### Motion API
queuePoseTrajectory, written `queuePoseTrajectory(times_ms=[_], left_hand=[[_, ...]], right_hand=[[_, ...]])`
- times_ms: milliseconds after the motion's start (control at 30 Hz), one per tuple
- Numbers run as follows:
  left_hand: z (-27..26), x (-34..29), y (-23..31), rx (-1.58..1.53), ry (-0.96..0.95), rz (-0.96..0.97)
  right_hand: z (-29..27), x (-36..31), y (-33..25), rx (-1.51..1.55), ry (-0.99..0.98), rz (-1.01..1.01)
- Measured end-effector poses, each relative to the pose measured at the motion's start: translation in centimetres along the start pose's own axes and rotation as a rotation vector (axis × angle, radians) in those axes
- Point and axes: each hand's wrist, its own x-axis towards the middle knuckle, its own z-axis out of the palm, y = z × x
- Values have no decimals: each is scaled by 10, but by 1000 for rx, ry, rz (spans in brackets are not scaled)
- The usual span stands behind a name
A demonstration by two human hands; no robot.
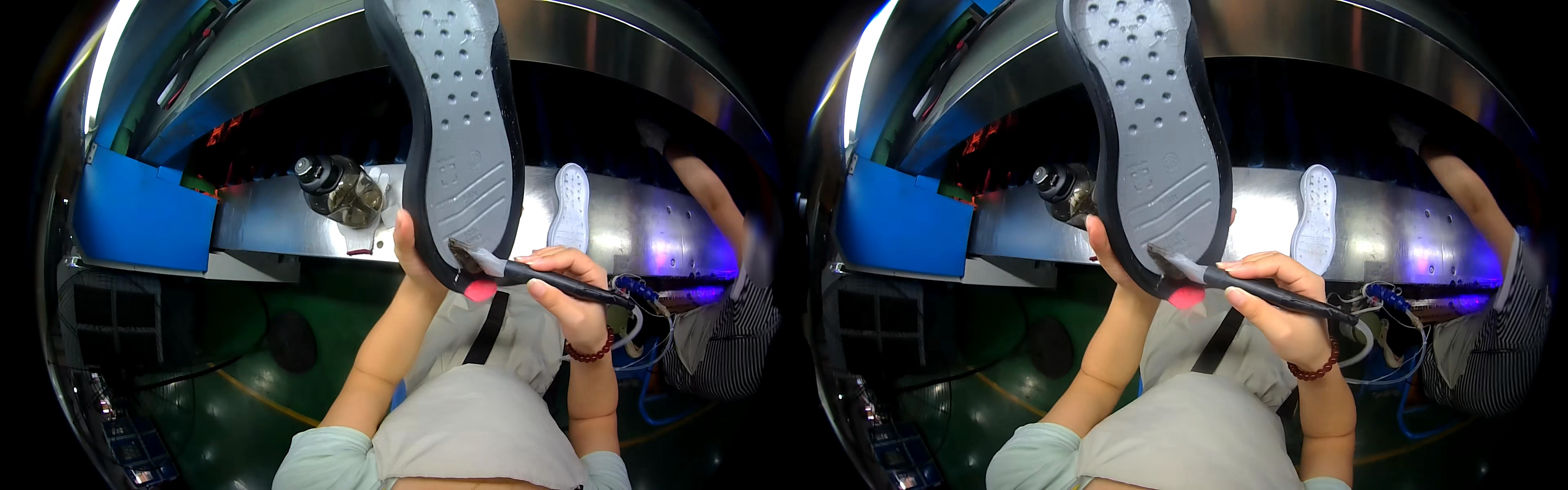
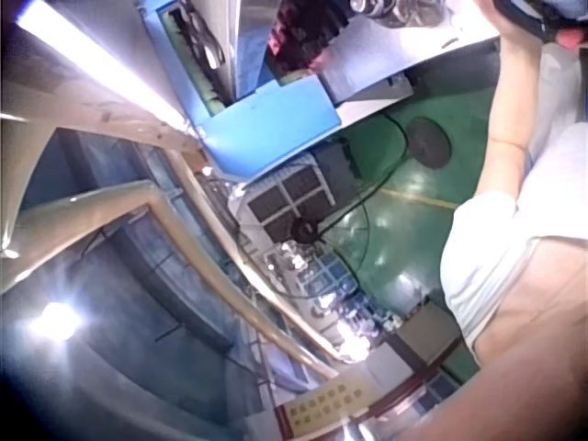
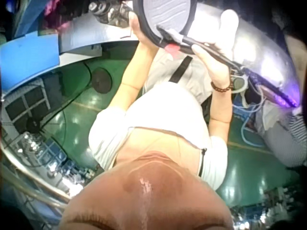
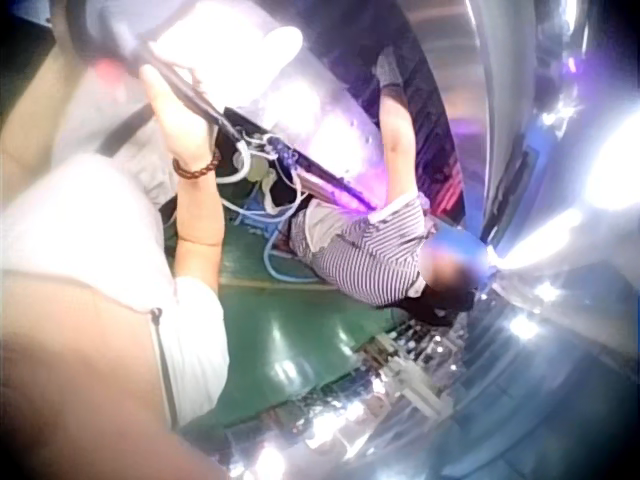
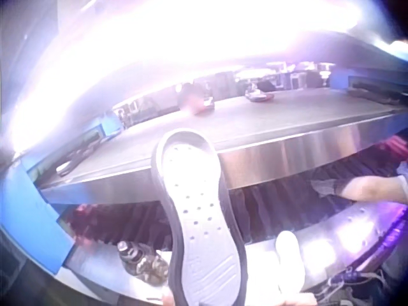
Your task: The person applies glue to the bottom of several shoe soles using a brush. They repeatedly pick up soles from a conveyor belt, coat the sole surface, and place them back on the belt. The person also briefly uses scissors to trim bristles from the brush.
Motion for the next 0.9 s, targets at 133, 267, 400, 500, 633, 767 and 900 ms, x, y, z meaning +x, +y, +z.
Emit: queuePoseTrajectory(times_ms=[133,267,400,500,633,767,900], left_hand=[[5,7,5,-179,-4,-15],[9,8,6,-224,13,-26],[11,10,6,-180,19,-13],[13,11,13,-145,-62,2],[16,15,18,-289,-226,-59],[14,11,14,-87,-176,-72],[9,5,12,-155,-238,-50]], right_hand=[[9,0,-5,-288,-56,-161],[0,1,-3,-33,-49,-157],[-6,6,-1,-301,10,-208],[-2,7,0,-179,-193,-181],[-15,13,1,87,-4,-61],[-11,19,2,-179,-43,-203],[-8,16,-2,-221,-86,-202]])
